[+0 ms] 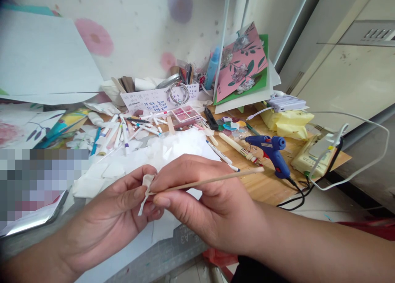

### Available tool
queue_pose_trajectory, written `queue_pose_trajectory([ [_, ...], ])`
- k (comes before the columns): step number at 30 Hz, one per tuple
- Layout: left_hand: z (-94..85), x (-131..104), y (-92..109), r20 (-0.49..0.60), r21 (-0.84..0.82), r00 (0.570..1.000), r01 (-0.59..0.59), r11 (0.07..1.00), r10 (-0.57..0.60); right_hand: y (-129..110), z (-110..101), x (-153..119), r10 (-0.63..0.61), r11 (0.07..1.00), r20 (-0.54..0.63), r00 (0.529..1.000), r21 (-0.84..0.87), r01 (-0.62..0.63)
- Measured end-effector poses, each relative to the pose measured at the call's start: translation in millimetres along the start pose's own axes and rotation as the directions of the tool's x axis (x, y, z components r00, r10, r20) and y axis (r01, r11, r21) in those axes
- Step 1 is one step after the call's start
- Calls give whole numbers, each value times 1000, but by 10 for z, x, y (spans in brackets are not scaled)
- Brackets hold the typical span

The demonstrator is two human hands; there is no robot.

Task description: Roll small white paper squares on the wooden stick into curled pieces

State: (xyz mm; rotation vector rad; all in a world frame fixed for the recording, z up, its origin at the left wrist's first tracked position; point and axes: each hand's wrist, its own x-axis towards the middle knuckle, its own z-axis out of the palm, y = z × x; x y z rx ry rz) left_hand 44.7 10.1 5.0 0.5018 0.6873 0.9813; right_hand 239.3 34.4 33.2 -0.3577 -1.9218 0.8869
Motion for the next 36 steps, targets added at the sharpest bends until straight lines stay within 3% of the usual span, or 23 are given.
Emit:
queue_pose_trajectory([
  [36, -20, -10, 3, 14, -21, 1000, 2, 1000, -2, -8, 1, 3, 5, 1000, 14, 1000, -26, -4],
])
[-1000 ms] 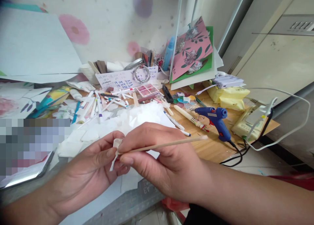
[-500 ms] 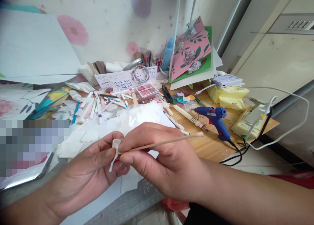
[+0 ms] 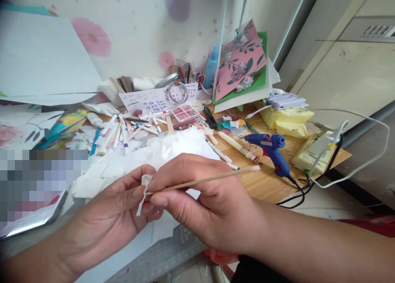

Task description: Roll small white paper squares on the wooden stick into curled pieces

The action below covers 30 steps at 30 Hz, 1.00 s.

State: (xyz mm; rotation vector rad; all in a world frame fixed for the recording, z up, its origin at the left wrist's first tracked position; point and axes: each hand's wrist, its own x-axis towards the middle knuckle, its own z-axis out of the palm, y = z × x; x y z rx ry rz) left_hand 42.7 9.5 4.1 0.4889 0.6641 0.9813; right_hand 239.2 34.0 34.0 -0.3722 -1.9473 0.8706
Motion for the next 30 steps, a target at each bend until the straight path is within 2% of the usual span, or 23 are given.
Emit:
queue_pose_trajectory([
  [30, 2, 14, -6, -7, 25, 1000, 1, 1000, 0, -3, -1, 5, -39, 999, -5, 999, -22, 38],
])
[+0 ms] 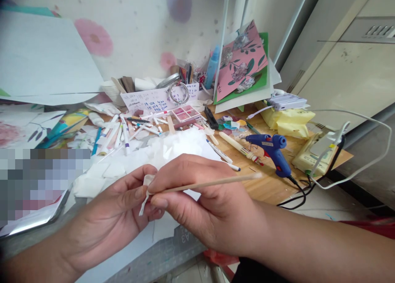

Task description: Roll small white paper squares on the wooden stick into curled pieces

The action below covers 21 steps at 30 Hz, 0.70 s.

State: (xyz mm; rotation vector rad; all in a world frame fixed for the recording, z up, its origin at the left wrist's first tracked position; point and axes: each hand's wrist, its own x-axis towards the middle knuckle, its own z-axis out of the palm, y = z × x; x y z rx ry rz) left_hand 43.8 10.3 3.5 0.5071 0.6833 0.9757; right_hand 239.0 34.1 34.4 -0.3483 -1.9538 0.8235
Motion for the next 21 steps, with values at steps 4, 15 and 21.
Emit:
queue_pose_trajectory([
  [4, -4, 5, -3, 12, -1, 1000, 6, 1000, -6, -11, -4, -7, 4, 1000, 11, 1000, -7, -3],
  [15, -12, -16, -1, 6, 7, 1000, 16, 1000, -16, -8, 1, -3, 21, 1000, 7, 1000, 20, -21],
  [21, -15, -2, 4, 11, -4, 1000, 14, 1000, -14, -20, 3, -4, 16, 999, 7, 1000, 44, -17],
])
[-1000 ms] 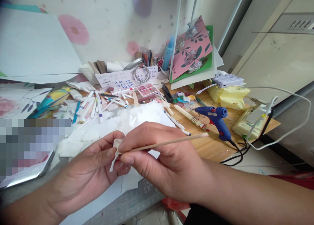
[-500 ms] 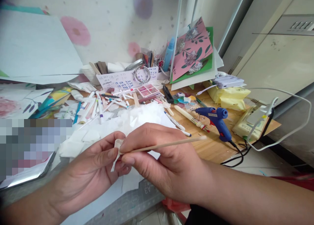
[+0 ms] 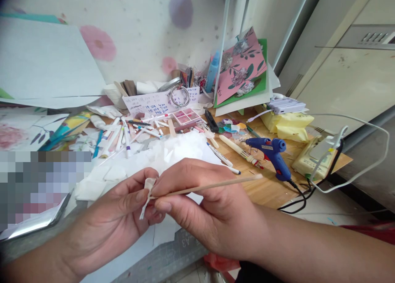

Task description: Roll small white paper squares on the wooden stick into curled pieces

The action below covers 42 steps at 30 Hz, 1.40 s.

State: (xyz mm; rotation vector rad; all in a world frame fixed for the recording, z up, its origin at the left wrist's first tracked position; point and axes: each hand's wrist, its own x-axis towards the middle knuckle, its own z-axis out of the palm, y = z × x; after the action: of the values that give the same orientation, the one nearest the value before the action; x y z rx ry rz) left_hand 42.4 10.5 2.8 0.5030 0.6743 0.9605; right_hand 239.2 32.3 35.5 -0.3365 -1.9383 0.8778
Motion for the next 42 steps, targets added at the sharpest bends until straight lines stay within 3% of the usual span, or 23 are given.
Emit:
queue_pose_trajectory([
  [42, 21, 6, 7, 8, 33, 1000, -15, 999, 15, -21, -7, 7, 11, 997, 13, 1000, -79, -10],
])
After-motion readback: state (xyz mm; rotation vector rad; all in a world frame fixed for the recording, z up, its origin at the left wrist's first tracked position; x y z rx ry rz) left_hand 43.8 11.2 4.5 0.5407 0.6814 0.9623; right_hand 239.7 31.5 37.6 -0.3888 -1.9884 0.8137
